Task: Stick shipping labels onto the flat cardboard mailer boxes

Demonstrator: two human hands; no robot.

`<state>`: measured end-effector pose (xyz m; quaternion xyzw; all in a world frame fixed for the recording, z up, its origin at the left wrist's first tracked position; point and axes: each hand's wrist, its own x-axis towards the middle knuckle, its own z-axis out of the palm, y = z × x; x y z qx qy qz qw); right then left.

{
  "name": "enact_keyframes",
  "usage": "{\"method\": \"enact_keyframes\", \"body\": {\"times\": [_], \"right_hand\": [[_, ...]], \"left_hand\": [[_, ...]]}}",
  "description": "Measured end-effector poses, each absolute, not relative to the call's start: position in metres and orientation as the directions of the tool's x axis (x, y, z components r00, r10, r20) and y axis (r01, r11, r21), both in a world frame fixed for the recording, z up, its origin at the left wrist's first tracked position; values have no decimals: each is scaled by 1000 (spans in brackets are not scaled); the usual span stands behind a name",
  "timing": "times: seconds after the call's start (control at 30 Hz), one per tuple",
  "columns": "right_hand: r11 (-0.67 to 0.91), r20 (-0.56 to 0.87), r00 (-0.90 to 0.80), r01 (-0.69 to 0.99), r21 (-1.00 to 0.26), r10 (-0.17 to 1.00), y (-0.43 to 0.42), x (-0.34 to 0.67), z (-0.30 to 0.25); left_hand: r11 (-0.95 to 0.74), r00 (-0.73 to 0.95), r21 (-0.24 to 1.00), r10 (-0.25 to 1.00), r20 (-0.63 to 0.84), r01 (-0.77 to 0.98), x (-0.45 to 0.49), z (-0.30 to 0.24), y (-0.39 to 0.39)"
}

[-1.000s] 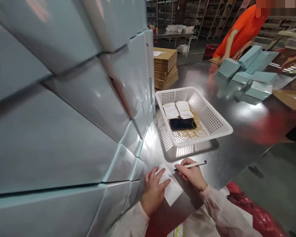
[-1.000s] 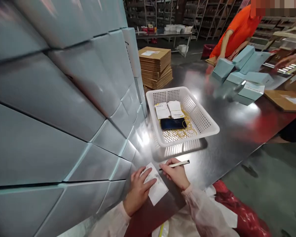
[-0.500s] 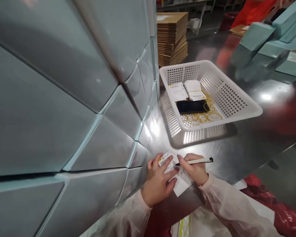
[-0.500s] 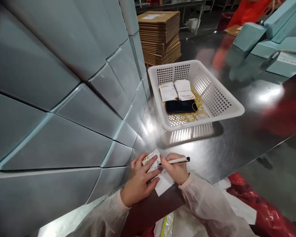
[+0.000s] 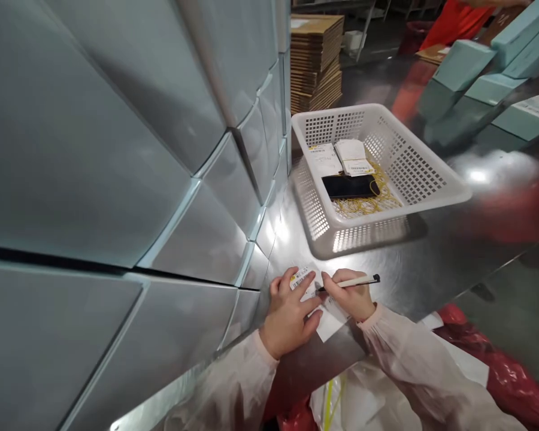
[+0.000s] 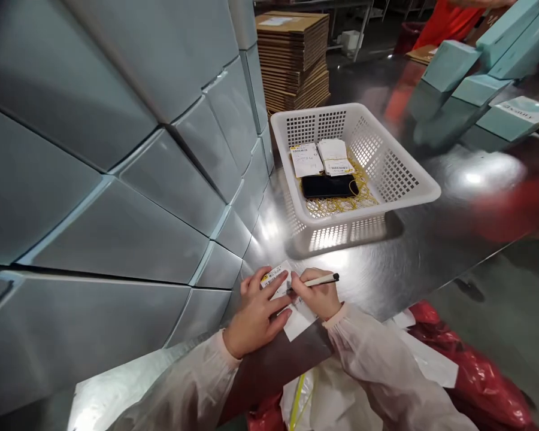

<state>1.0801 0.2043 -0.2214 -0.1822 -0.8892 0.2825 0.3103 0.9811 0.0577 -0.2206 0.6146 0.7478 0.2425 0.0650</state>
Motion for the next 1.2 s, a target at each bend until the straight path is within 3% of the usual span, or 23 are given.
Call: {"method": "enact_keyframes", "body": {"times": [0.3, 0.47, 0.57, 0.97, 1.1, 1.2], "right_hand": [[781, 454, -734, 166, -602, 505, 205, 1079, -223], [717, 406, -716, 188, -671, 568, 206, 1081, -227], [756, 449, -726, 150, -637, 522, 207, 1081, -228], [729, 411, -729, 175, -661, 547, 207, 1079, -224], [780, 428, -767, 146, -609, 478, 209, 1080, -225], [778, 438, -752, 157, -608, 493, 208, 1080, -225]], "left_hand": [[128, -237, 444, 950, 201, 887, 981, -220, 58], [125, -235, 444, 951, 202, 887, 982, -221, 58], [125, -236, 448, 950, 202, 885, 982, -221, 58], [119, -230, 447, 952, 203, 887, 982, -221, 57], [117, -222, 430, 953, 204, 895, 983, -221, 57], [118, -219, 429, 956, 194, 896, 984, -221, 57]]}}
